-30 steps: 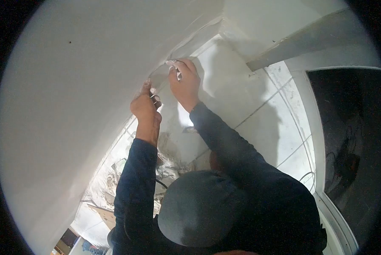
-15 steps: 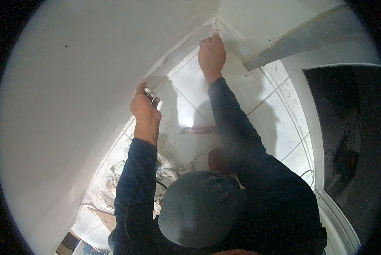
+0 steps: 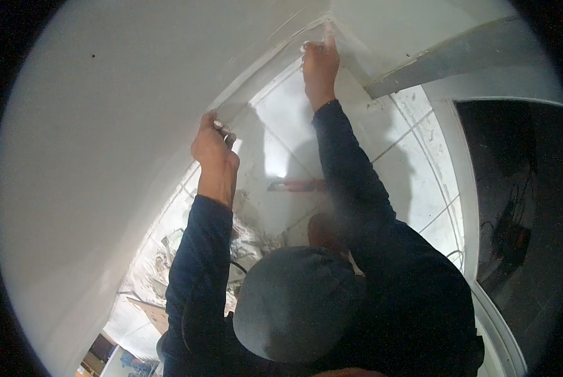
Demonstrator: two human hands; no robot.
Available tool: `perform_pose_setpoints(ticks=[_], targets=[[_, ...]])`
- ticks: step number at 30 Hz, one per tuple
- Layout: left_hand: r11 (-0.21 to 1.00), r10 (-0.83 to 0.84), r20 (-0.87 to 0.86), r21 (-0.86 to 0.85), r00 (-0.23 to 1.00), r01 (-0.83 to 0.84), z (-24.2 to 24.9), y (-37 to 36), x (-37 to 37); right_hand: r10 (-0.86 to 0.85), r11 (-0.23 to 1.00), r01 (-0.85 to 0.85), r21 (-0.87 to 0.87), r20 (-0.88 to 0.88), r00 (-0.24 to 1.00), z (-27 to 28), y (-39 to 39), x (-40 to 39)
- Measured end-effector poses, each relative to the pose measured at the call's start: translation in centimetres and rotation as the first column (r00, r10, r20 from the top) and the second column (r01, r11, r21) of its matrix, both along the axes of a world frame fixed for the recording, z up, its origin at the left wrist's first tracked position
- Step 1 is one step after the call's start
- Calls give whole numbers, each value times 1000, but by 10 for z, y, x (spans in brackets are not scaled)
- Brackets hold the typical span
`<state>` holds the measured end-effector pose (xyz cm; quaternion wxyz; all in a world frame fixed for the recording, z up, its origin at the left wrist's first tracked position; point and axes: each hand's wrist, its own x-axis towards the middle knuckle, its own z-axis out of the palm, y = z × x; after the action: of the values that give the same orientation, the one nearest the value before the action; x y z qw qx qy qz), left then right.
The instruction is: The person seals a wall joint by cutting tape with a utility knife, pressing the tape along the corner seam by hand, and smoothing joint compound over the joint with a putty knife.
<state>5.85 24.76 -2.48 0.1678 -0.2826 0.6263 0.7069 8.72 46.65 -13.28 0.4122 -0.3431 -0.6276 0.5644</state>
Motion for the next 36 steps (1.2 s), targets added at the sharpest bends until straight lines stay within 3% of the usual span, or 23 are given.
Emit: perform_pose_setpoints(ticks=[3, 5, 8, 12, 13, 14, 15, 16, 18, 19, 20, 23, 24, 27, 28, 29, 30, 32, 33, 35, 36], targets=[[1000, 10, -4, -25, 1000, -10, -2, 1, 1, 3, 999, -3, 40, -5, 1000, 10, 0, -1], [999, 31, -8, -44, 999, -31, -4, 0, 2, -196, 975, 179, 129, 142, 970, 38, -17, 7], [1000, 15, -11, 1, 1000, -15, -6, 2, 3, -204, 951, 157, 265, 160, 966, 26, -27, 5], [998, 54, 12, -13, 998, -54, -5, 7, -1, -104, 966, 50, 255, 201, 974, 12, -24, -2], [997, 82, 44, 9, 996, -83, -7, 5, -2, -164, 942, 65, 330, 280, 946, 5, -19, -2], [997, 8, 14, 73, 1000, -9, -14, 0, -5, -208, 917, 53, 394, 363, 908, -5, -24, 3], [991, -51, -11, 122, 999, 52, -21, -11, -5, -178, 942, 46, 332, 379, 908, 7, -34, 14], [996, -76, 22, 40, 997, 76, -20, -18, -1, -145, 962, 35, 271, 397, 906, 26, -43, 27], [998, -42, 54, -52, 998, 45, -6, -46, -8, 7, 939, -44, 342, 110, 994, 31, -62, 52], [935, -297, -30, -211, 955, 284, 4, -75, -14, 98, 934, -168, 315, 227, 969, 37, -78, 71], [788, -545, -63, -379, 836, 485, 15, -102, -22, 181, 916, -281, 287, 331, 926, 40, -91, 88], [334, -849, 85, -679, 522, 654, 36, -198, -39, 360, 823, -496, 278, 419, 833, 33, -140, 132], [347, -830, 98, -680, 550, 646, 49, -219, -28, 429, 751, -600, 278, 486, 762, 35, -154, 145], [-9, -853, 346, -758, 391, 652, 75, -286, -17, 537, 605, -745, 280, 547, 642, 25, -187, 154], [3, -841, 345, -767, 417, 641, 74, -312, -15, 573, 566, -781, 264, 555, 603, 21, -196, 153], [-151, -853, 384, -830, 354, 537, 73, -337, -11, 586, 470, -793, 387, 536, 608, 25, -206, 145], [-295, -854, 431, -862, 292, 411, 69, -359, -8, 596, 455, -798, 395, 531, 602, 29, -216, 137], [-298, -805, 483, -831, 344, 469, 79, -382, 5, 762, 394, -913, 102, 519, 387, 39, -240, 118], [-203, -799, 449, -827, 400, 525, 76, -394, 10, 803, 426, -903, -53, 482, 350, 42, -256, 109], [-24, -805, 373, -797, 462, 603, 78, -409, 22, 839, 374, -925, -64, 449, 308, 28, -284, 87], [-17, -805, 366, -801, 467, 598, 81, -411, 27, 865, 337, -938, -82, 421, 274, 33, -296, 80]])
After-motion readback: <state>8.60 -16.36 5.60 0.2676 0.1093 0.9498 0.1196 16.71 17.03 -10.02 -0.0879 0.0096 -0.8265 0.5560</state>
